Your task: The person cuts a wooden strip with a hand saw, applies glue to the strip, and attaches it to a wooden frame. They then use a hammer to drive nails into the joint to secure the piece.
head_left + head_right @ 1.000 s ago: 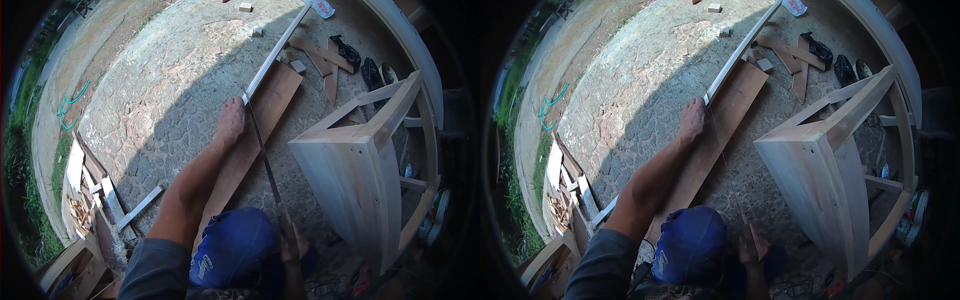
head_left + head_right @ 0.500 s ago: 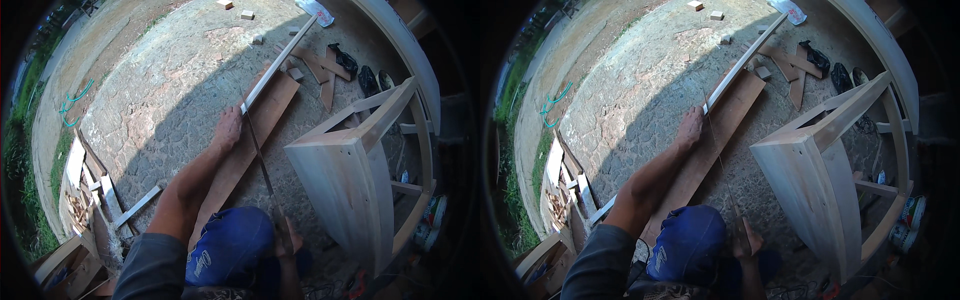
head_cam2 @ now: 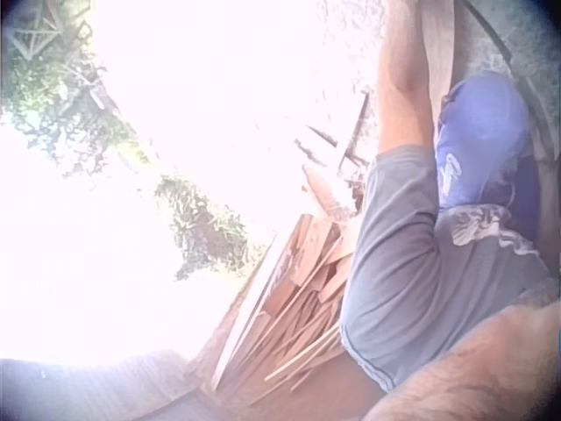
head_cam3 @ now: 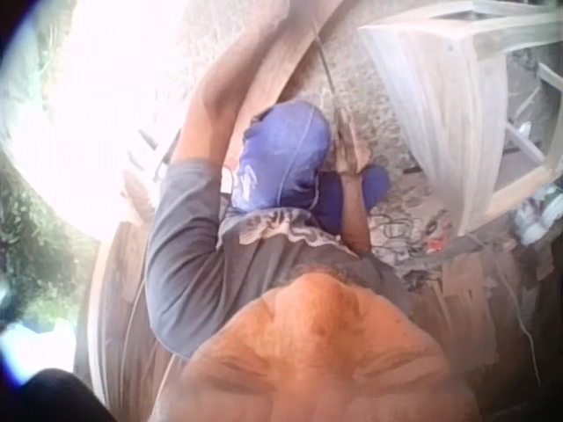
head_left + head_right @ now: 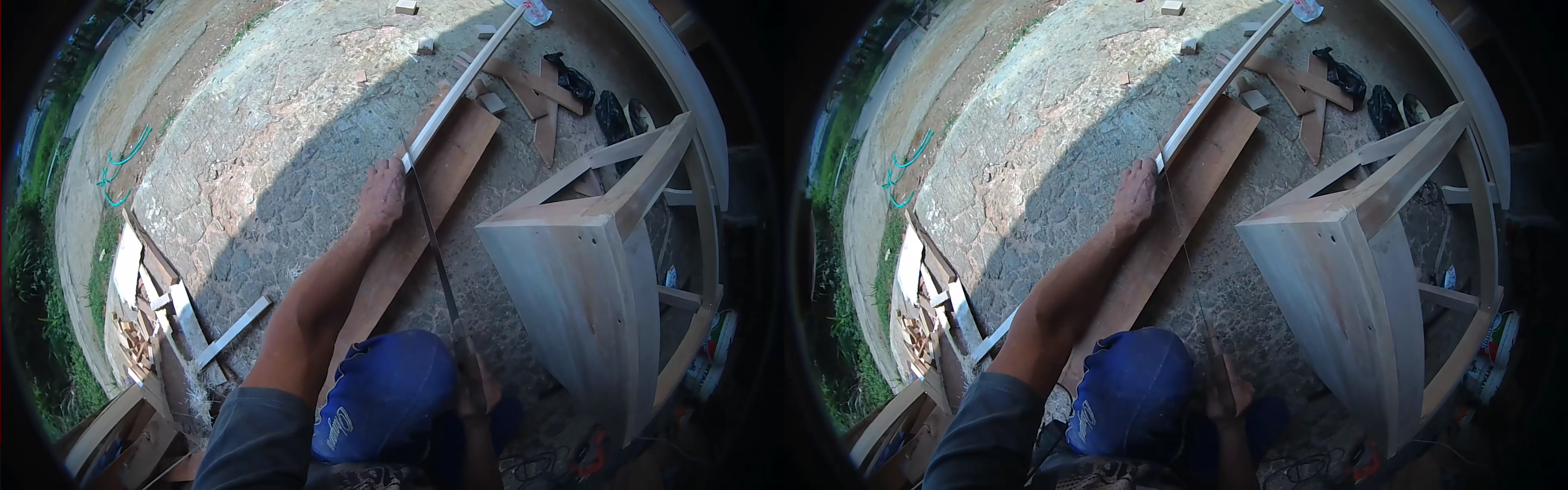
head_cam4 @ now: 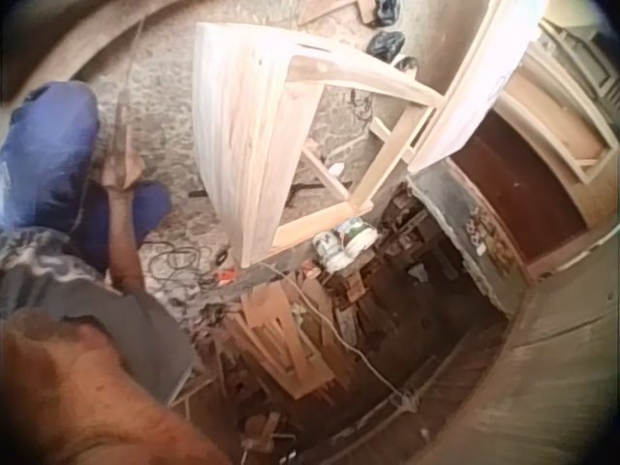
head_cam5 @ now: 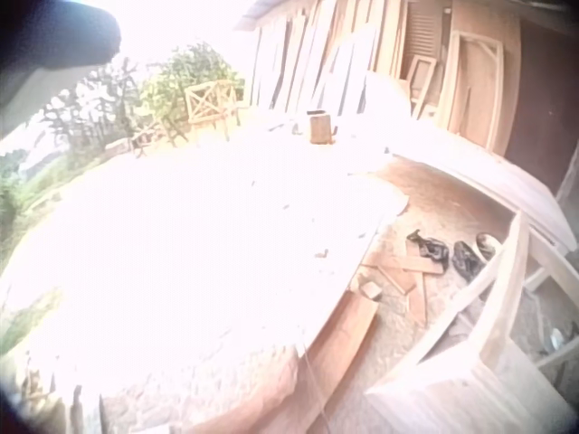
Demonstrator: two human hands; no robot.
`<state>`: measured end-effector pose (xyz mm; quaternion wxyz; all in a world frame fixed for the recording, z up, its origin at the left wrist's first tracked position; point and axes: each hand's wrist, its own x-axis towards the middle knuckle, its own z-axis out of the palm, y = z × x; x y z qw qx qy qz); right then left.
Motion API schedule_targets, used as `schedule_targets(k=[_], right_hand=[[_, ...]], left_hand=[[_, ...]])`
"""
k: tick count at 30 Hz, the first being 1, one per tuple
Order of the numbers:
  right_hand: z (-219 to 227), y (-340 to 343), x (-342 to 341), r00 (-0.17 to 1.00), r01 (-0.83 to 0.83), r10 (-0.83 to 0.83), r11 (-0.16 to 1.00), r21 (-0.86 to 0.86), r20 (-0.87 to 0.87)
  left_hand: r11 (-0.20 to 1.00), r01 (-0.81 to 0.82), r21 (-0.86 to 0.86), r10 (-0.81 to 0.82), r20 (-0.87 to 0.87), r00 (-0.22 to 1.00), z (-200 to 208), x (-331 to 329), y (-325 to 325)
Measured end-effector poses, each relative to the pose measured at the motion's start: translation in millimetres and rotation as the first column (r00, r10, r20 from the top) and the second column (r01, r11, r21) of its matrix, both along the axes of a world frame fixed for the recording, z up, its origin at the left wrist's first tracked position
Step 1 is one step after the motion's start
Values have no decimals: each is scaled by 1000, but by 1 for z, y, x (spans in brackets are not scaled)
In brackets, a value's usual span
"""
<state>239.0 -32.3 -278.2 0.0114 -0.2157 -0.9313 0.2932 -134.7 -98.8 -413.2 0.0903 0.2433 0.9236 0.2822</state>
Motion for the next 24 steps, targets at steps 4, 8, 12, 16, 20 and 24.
schedule_targets(k=[4, 8, 12, 16, 20, 24], right_hand=[[-47, 24, -175, 897, 80, -268, 880, -468, -351], [-73, 25, -167, 861, 39, -182, 954, -296, -475], [-53, 1, 13, 998, -33, 36, 998, -55, 46], [-50, 6, -52, 988, -5, -5, 998, -62, -152], [-69, 34, -200, 868, 19, -210, 919, -393, -450], [-84, 18, -88, 959, -9, -15, 996, -84, -284]], left_hand=[[999, 30, -28, -29, 16, 999, 4, 4, 14], [997, 50, -52, -50, 0, 999, -10, -3, 16], [1000, 10, -16, -11, -31, 999, -3, -4, 6], [1000, 21, -4, -21, -6, 1000, 5, -1, 3], [998, 49, -29, -50, -36, 998, -3, 0, 22], [999, 24, -38, -24, 11, 1000, -7, -4, 11]])
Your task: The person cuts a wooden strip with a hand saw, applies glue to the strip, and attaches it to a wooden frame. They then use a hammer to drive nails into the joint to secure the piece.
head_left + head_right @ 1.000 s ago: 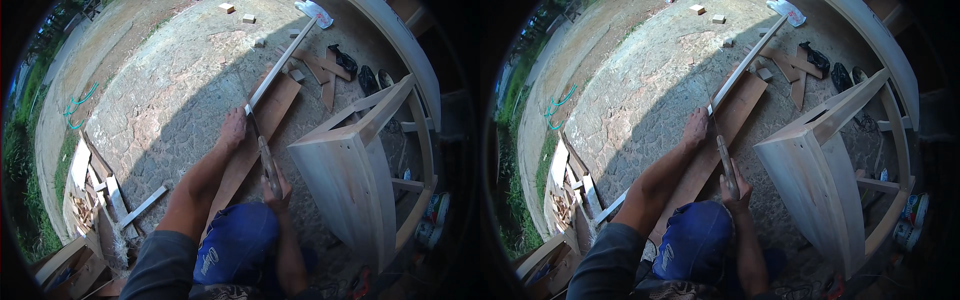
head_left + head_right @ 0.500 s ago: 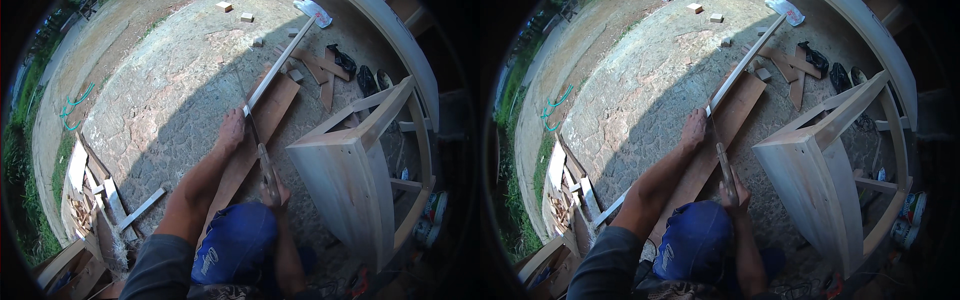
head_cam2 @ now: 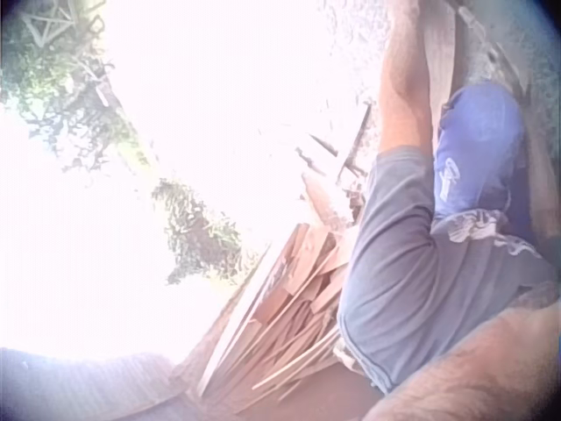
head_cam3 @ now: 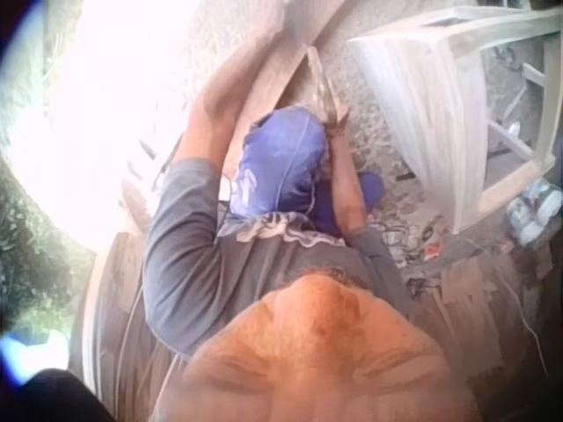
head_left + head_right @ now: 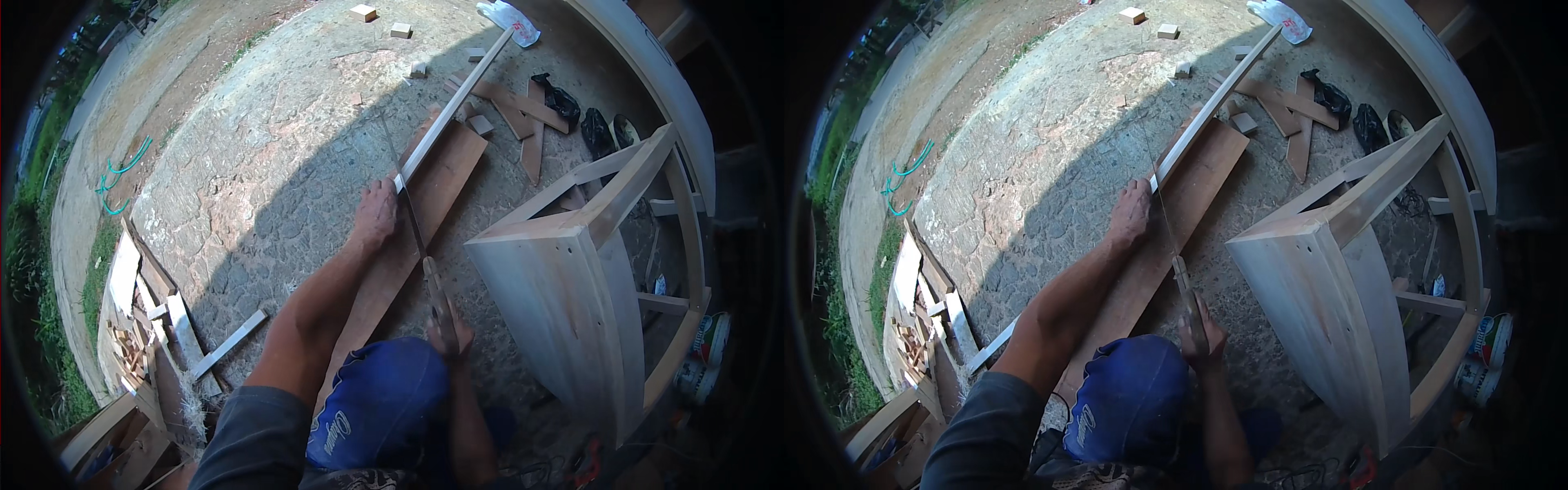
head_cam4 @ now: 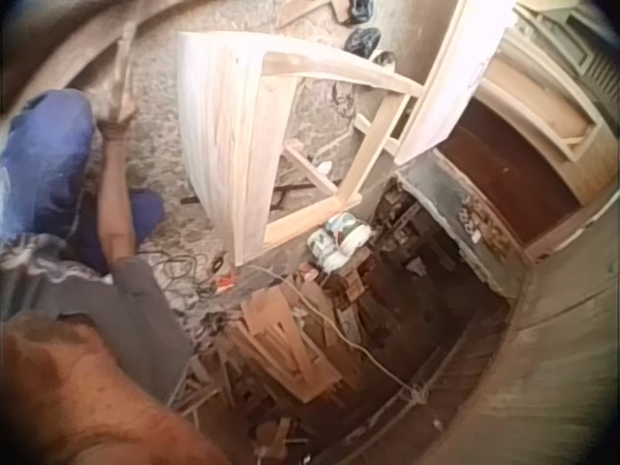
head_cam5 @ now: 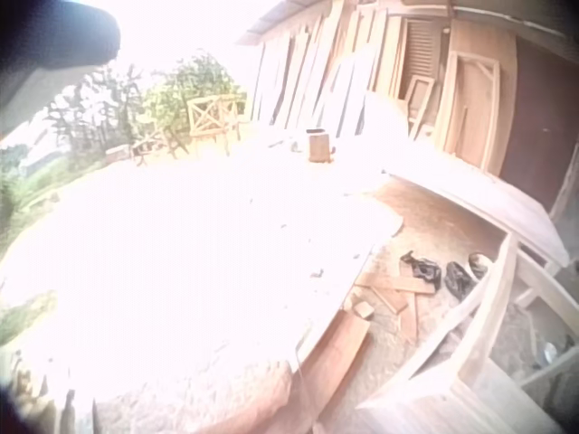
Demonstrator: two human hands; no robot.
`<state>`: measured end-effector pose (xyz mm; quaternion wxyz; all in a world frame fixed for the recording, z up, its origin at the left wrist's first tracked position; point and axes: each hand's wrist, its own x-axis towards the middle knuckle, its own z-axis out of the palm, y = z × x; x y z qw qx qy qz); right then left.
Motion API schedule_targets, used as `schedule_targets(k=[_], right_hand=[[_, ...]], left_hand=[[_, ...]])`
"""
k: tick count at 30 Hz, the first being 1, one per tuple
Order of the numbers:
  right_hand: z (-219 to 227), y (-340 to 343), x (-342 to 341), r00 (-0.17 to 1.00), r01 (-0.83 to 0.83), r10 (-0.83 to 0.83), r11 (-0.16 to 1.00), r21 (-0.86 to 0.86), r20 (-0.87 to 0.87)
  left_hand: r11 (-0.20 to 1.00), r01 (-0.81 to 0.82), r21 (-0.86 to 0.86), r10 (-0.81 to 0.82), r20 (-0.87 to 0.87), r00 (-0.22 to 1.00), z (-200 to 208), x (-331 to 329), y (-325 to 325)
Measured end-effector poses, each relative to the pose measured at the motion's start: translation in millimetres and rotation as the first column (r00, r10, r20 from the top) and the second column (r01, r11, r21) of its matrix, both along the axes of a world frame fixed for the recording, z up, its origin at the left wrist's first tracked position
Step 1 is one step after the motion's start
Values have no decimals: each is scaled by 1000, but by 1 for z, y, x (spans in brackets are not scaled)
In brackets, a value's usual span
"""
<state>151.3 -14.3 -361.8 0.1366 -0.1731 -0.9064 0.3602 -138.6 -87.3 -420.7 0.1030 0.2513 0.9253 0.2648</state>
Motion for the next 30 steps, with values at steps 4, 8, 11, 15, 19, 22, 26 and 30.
schedule_targets(k=[4, 8, 11, 15, 19, 22, 26, 30], right_hand=[[22, -13, 106, 972, -99, 75, 990, 101, 223], [-8, 5, -37, 994, 21, -24, 999, -29, -109], [-6, 6, -80, 972, 65, -116, 968, -242, -203], [-24, -5, 63, 996, -59, 50, 992, 116, 76], [12, -18, 116, 962, -94, 62, 989, 112, 264], [-8, 0, 21, 998, 31, -31, 999, 12, 55], [-2, 7, -67, 984, 65, -106, 962, -266, -144], [-20, -6, 56, 998, -47, 39, 983, 180, 45]], left_hand=[[1000, -19, -24, 18, -18, 1000, 7, -2, -6], [1000, 9, -11, -10, -22, 1000, 7, 1, -1], [999, 35, -11, -36, -30, 999, 2, -1, 6], [1000, -8, -5, 8, -43, 999, -4, 0, -5], [1000, -7, -25, 6, -45, 999, 7, 2, -11], [1000, 29, -6, -29, -18, 999, 10, 5, 9], [1000, 11, -3, -11, -21, 1000, 2, -4, 0], [1000, 5, -9, -5, -34, 999, 0, 0, -3]])
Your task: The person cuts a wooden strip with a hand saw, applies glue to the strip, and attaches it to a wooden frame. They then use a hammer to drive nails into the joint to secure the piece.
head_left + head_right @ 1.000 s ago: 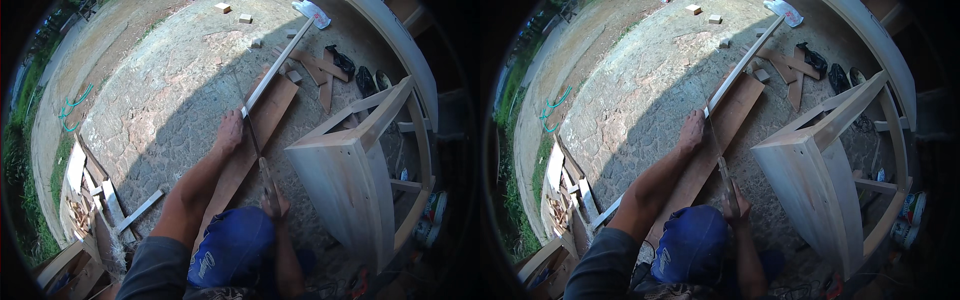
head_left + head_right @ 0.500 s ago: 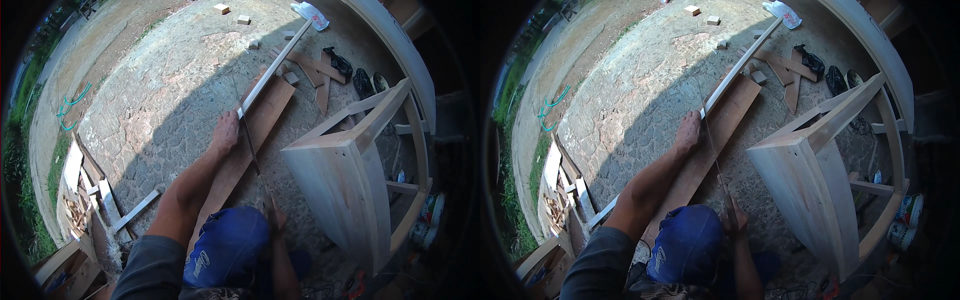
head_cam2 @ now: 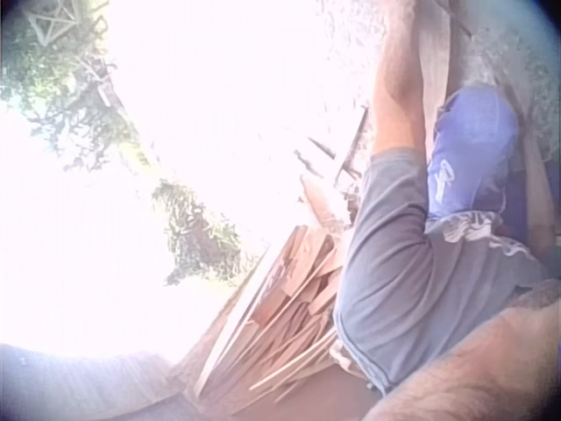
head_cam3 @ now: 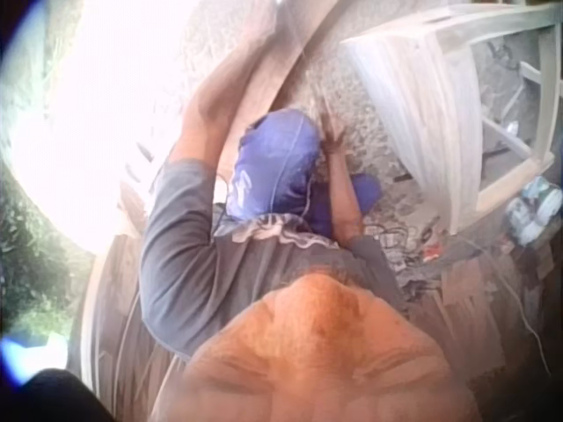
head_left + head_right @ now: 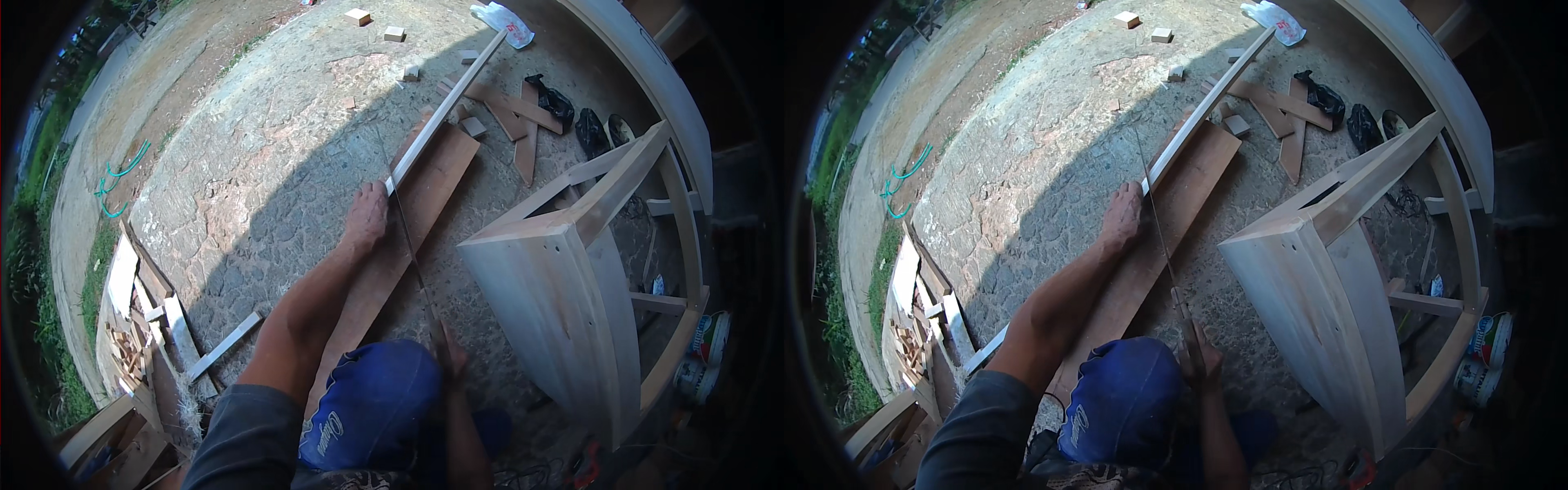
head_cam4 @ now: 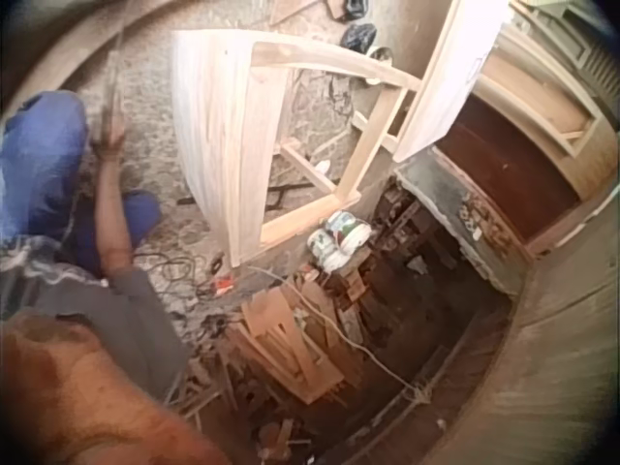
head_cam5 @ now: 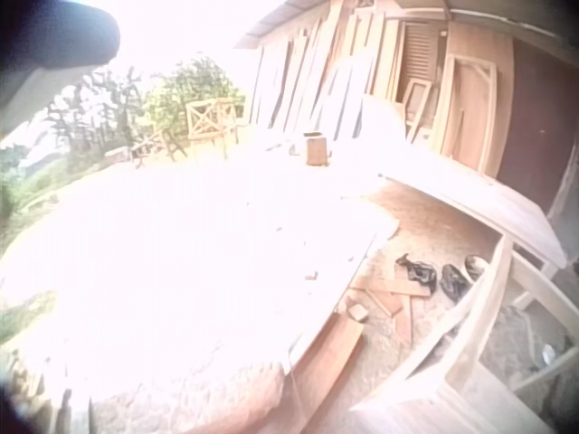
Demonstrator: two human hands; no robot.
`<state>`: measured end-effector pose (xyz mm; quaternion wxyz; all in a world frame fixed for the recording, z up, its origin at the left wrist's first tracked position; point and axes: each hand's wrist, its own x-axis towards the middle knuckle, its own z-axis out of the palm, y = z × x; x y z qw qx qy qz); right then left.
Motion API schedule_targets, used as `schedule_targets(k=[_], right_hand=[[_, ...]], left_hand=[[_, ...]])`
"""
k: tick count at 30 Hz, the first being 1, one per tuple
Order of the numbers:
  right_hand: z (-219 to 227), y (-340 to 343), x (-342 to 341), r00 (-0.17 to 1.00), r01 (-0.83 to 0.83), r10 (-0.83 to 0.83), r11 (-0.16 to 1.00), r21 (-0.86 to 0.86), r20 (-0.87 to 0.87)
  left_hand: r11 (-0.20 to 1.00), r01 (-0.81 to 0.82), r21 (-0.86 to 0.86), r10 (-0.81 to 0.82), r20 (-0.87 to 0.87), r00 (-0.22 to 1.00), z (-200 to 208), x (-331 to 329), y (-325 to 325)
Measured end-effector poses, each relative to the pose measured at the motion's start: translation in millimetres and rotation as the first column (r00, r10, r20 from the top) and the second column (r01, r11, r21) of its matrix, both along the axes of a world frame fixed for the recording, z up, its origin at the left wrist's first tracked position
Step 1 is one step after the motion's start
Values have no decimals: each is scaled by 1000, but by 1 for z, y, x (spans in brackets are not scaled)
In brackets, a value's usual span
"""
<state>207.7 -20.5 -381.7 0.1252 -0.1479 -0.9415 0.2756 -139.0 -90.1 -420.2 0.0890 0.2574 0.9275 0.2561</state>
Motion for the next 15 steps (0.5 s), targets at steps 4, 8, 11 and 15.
schedule_targets(k=[4, 8, 11, 15], right_hand=[[12, -13, 52, 988, -7, 12, 999, -34, 155], [15, 8, -101, 982, 76, -127, 941, -329, -137], [22, 9, -130, 969, 111, -199, 876, -469, -144], [-1, -8, 11, 996, 49, -38, 988, -146, 77]], left_hand=[[1000, -18, -8, 18, 29, 999, 7, 3, -2], [1000, 2, -16, -2, 23, 1000, 4, -1, 4], [1000, -8, -21, 8, 27, 1000, 5, -3, 7], [999, 17, -49, -18, -9, 1000, 1, -1, 0]])
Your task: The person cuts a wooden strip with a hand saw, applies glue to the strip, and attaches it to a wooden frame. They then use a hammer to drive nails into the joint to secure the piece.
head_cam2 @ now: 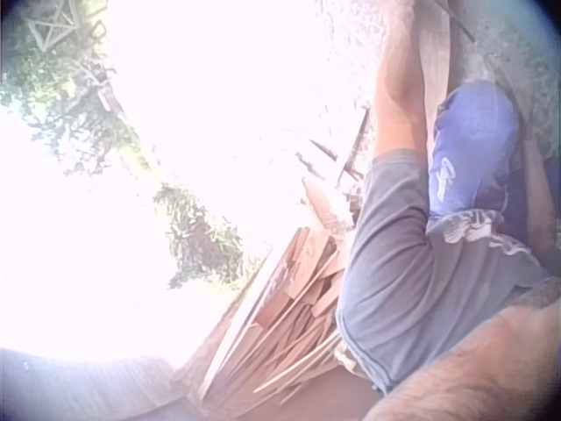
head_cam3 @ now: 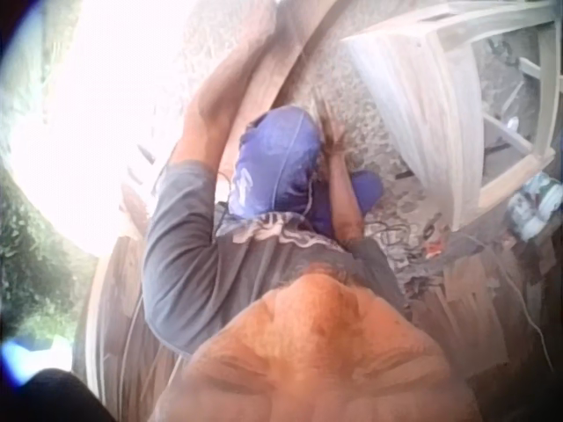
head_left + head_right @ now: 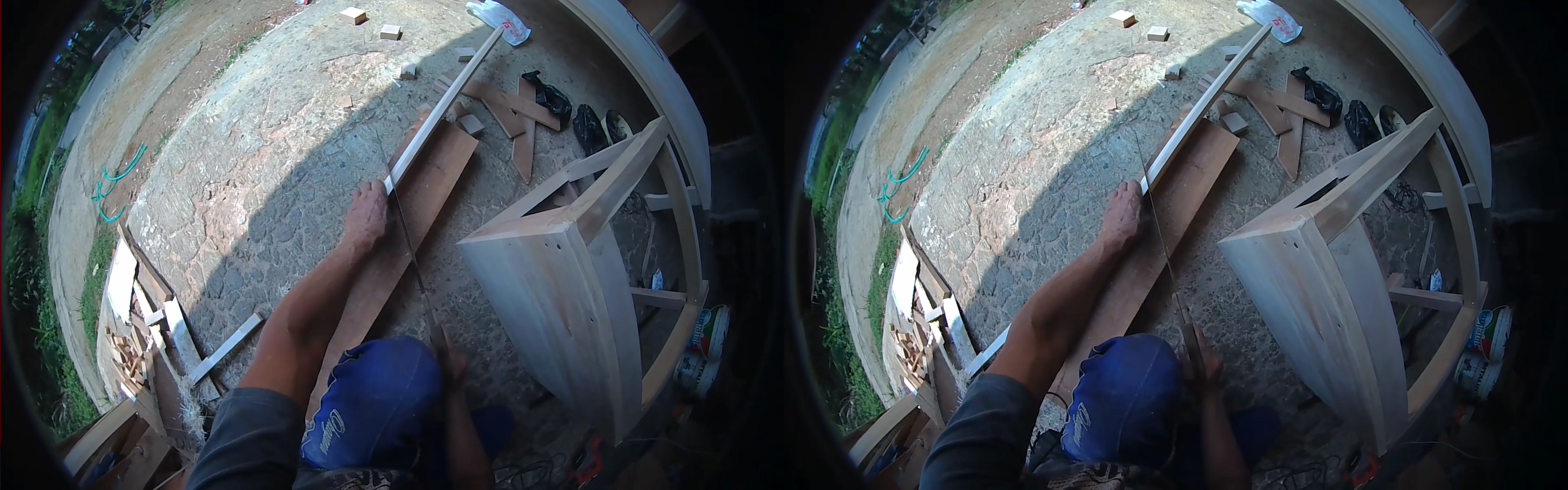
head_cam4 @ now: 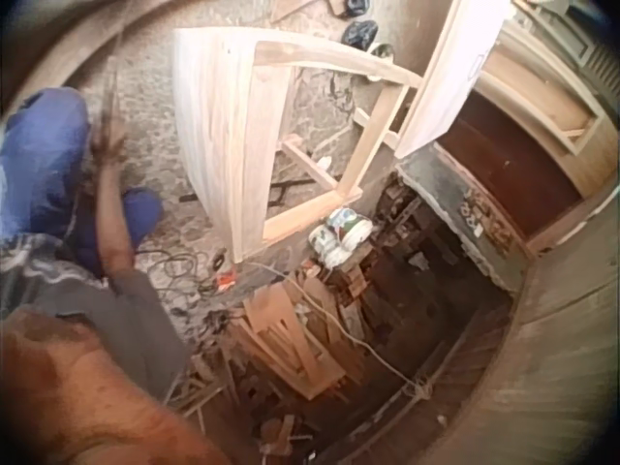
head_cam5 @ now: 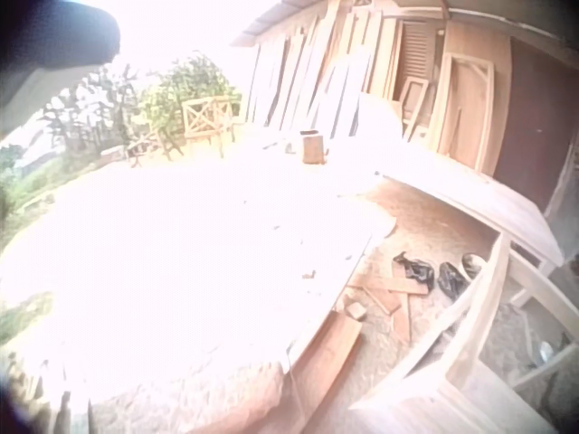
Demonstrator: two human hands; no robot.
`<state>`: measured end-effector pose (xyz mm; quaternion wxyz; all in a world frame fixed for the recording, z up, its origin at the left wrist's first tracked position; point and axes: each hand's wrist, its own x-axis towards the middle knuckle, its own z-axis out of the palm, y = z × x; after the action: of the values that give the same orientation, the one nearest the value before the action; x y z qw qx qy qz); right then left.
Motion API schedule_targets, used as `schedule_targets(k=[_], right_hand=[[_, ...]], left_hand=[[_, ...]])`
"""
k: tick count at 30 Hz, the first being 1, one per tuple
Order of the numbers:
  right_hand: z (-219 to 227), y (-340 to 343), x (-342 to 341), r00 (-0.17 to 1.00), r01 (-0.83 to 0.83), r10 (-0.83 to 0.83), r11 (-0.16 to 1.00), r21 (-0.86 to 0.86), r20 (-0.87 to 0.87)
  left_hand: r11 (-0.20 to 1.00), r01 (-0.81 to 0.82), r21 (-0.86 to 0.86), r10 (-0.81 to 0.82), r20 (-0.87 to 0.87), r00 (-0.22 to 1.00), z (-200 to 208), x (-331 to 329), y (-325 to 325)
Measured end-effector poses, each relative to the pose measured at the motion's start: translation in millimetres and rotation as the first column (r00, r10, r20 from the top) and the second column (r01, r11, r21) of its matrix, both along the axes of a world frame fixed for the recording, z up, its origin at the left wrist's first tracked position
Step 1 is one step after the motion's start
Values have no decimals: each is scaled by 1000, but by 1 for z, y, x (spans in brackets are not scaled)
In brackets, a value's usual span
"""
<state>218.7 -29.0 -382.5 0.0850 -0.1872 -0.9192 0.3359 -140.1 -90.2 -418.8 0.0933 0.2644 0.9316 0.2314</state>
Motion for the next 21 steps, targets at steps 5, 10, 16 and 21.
schedule_targets(k=[5, 10, 16, 21], right_hand=[[23, -7, 30, 993, -65, 58, 996, 68, 104], [17, 17, -97, 973, 45, -114, 948, -316, -202], [3, -2, 56, 998, -48, 50, 997, 64, -24], [2, -1, 17, 999, 0, -1, 1000, 25, 37]], left_hand=[[1000, -21, 8, 20, 22, 1000, 5, 1, -1], [1000, 16, -9, -16, 10, 1000, -6, -6, 6], [1000, -22, -18, 22, 31, 999, -13, -6, 3], [999, 46, -4, -46, -3, 999, 7, 2, 11]])
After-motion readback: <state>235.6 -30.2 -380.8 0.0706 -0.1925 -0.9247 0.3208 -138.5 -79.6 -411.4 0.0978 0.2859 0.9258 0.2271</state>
